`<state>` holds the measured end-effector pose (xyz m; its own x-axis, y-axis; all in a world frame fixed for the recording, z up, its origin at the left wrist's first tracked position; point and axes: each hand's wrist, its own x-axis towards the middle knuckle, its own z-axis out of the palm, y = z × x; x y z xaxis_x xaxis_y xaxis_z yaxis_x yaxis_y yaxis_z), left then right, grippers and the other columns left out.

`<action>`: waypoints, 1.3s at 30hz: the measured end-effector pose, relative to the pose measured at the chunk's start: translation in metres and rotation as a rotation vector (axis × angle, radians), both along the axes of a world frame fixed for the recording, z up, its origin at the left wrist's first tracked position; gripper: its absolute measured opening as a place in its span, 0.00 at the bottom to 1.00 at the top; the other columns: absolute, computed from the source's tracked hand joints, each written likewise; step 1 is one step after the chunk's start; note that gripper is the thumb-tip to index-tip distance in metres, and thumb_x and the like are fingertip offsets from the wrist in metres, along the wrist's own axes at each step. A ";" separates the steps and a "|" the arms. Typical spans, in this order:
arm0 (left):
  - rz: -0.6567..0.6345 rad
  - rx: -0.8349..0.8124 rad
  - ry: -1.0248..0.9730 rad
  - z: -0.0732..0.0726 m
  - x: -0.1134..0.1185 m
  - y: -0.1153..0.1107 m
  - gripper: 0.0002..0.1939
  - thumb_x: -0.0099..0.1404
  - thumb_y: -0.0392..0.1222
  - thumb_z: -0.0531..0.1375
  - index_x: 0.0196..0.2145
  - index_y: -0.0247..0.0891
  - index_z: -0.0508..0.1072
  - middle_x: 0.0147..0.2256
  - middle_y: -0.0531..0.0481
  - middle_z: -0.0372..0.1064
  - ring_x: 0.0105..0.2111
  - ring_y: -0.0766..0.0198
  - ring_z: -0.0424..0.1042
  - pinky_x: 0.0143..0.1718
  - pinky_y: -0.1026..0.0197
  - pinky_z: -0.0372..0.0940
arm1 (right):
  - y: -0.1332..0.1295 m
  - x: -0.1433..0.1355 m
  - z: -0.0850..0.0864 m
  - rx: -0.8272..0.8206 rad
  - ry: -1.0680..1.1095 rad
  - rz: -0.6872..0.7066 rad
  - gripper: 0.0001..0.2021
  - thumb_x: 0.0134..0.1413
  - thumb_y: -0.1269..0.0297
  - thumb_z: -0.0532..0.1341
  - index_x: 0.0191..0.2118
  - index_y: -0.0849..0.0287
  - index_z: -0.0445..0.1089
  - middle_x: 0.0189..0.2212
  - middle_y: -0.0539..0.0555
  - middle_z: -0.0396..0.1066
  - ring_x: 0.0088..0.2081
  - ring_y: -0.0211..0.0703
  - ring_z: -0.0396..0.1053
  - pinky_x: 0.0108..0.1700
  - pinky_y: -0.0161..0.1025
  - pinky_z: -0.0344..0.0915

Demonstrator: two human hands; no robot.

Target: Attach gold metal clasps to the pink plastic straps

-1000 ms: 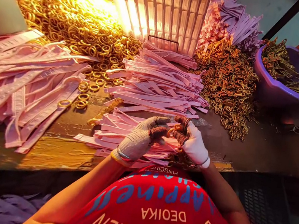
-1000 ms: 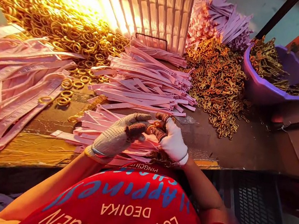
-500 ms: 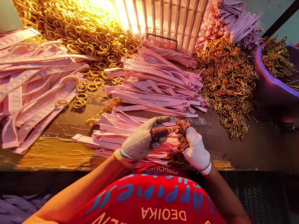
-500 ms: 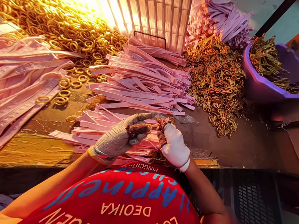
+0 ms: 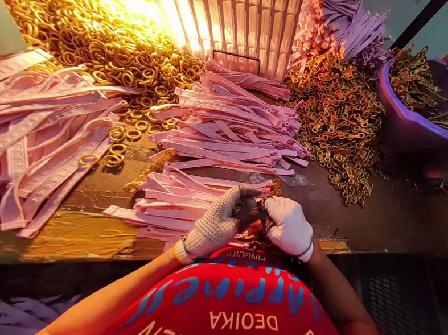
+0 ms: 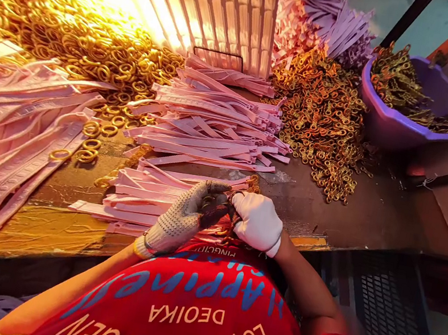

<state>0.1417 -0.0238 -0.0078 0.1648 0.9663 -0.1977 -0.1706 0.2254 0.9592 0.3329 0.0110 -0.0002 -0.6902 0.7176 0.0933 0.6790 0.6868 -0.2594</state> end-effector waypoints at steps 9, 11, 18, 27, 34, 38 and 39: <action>-0.004 -0.181 -0.300 0.009 0.009 0.029 0.19 0.61 0.46 0.67 0.47 0.36 0.74 0.19 0.62 0.53 0.16 0.74 0.47 0.16 0.70 0.45 | -0.014 -0.021 -0.003 -0.010 0.048 -0.307 0.09 0.59 0.65 0.57 0.42 0.61 0.71 0.29 0.59 0.75 0.32 0.51 0.74 0.34 0.41 0.61; -0.069 -0.032 -0.102 0.007 0.007 0.043 0.15 0.64 0.47 0.65 0.44 0.35 0.77 0.20 0.59 0.59 0.17 0.72 0.52 0.18 0.68 0.50 | -0.013 -0.015 -0.007 -0.080 0.180 -0.360 0.10 0.64 0.64 0.55 0.45 0.60 0.71 0.29 0.57 0.76 0.32 0.50 0.74 0.35 0.40 0.63; -0.165 0.487 1.106 -0.008 -0.006 0.124 0.12 0.67 0.39 0.58 0.40 0.34 0.81 0.40 0.40 0.79 0.42 0.52 0.76 0.46 0.55 0.69 | -0.015 0.014 -0.029 -0.131 0.495 -0.444 0.08 0.67 0.62 0.55 0.43 0.56 0.71 0.29 0.55 0.76 0.30 0.47 0.74 0.34 0.39 0.64; -0.293 0.393 1.350 -0.030 0.021 0.141 0.12 0.65 0.43 0.64 0.44 0.36 0.79 0.44 0.37 0.75 0.41 0.49 0.75 0.41 0.54 0.69 | -0.022 0.013 -0.042 -0.135 0.462 -0.389 0.08 0.62 0.67 0.56 0.44 0.56 0.72 0.34 0.58 0.79 0.37 0.51 0.77 0.41 0.40 0.69; -0.300 0.385 1.355 -0.037 0.019 0.130 0.12 0.68 0.36 0.58 0.47 0.37 0.76 0.50 0.37 0.70 0.42 0.51 0.76 0.42 0.55 0.69 | -0.019 0.015 -0.042 -0.111 0.455 -0.355 0.10 0.60 0.70 0.57 0.46 0.57 0.72 0.35 0.57 0.79 0.37 0.49 0.76 0.41 0.39 0.69; -0.279 0.417 1.306 -0.045 0.017 0.128 0.10 0.72 0.39 0.55 0.45 0.37 0.75 0.49 0.39 0.70 0.47 0.52 0.74 0.48 0.56 0.68 | -0.006 0.021 -0.036 0.042 0.354 -0.384 0.14 0.52 0.72 0.58 0.46 0.60 0.72 0.41 0.61 0.76 0.43 0.53 0.73 0.47 0.44 0.69; -0.272 0.420 1.295 -0.046 0.017 0.128 0.10 0.73 0.39 0.54 0.45 0.37 0.75 0.49 0.39 0.70 0.48 0.51 0.74 0.48 0.56 0.68 | 0.001 0.020 -0.034 0.083 0.293 -0.390 0.14 0.51 0.71 0.59 0.46 0.61 0.72 0.43 0.63 0.75 0.45 0.55 0.72 0.49 0.46 0.68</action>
<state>0.1586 0.1046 -0.0536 0.2795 0.9583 -0.0587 0.8853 -0.2336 0.4020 0.3531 0.0117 -0.0342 -0.3075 0.8994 0.3107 0.7964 0.4220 -0.4332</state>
